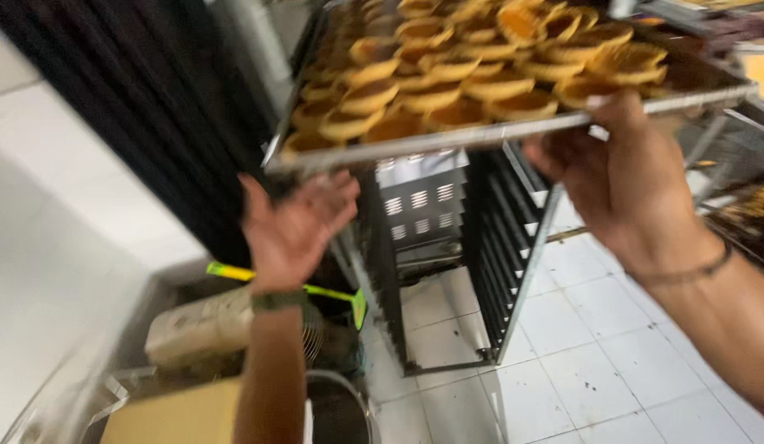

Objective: The person organizes pastry shells by hand on metal trays and moves trays of completed pastries to a storage rack in a commercial kitchen.

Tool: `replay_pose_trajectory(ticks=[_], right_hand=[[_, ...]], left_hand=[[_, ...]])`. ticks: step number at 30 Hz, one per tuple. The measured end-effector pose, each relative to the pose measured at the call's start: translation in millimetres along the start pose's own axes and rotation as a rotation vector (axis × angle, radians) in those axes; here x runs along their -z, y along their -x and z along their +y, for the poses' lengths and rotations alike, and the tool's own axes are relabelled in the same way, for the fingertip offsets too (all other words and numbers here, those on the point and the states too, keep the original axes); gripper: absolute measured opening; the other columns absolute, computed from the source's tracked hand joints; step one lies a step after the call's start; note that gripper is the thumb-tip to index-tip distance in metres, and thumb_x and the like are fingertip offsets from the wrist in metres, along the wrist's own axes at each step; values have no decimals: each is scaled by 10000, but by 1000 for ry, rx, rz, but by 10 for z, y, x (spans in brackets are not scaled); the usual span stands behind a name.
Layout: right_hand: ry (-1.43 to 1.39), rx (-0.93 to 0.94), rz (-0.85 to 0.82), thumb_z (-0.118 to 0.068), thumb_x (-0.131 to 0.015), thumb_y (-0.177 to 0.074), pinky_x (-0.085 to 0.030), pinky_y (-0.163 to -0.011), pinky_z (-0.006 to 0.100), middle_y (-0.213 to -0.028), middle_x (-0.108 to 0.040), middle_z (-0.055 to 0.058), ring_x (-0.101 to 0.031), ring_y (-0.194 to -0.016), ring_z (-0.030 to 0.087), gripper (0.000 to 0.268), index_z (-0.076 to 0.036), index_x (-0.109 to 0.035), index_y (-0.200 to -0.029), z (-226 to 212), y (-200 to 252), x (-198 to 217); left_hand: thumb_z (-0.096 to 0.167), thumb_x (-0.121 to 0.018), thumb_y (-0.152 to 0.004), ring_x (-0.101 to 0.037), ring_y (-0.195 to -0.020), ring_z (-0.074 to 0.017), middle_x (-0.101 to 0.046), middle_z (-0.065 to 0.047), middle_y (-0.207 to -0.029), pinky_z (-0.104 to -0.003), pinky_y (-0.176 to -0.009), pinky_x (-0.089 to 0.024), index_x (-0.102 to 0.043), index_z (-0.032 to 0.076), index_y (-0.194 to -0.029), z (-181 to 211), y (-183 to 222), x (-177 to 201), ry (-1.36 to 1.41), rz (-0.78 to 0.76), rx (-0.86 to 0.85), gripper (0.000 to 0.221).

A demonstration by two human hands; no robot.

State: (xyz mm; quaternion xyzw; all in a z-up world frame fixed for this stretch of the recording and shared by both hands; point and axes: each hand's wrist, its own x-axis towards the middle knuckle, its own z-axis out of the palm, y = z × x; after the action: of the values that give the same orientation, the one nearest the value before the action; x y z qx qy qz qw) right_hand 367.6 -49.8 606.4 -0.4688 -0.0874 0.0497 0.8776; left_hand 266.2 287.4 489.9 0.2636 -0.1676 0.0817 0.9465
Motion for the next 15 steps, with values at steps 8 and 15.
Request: replay_pose_trajectory(ticks=[8,15], right_hand=[[90,99,-206,-311,-510,-977,-607,-891,493,-1178,-694,283,-703,-955,395,501,43,-548,-1328,-81,412,867],[-402,-323,-768,-409,-539,-1046,-460,-1013,581,-1487,-472,242,-513,-1234,436,616,-31,-407,-1513,-489,-315,1267]], left_hand=[[253,-681,-940,-489,-1406,-288,-483,-178,-1472,-449,-1294,-384,-489,0,-1409,84,-294,-293,-1306,-204,-1029,566],[367,-665,-900,-488,-984,-268,-518,-111,-1011,-437,-918,-398,-477,78,-1046,234,-150,-671,-1714,27,-846,374]])
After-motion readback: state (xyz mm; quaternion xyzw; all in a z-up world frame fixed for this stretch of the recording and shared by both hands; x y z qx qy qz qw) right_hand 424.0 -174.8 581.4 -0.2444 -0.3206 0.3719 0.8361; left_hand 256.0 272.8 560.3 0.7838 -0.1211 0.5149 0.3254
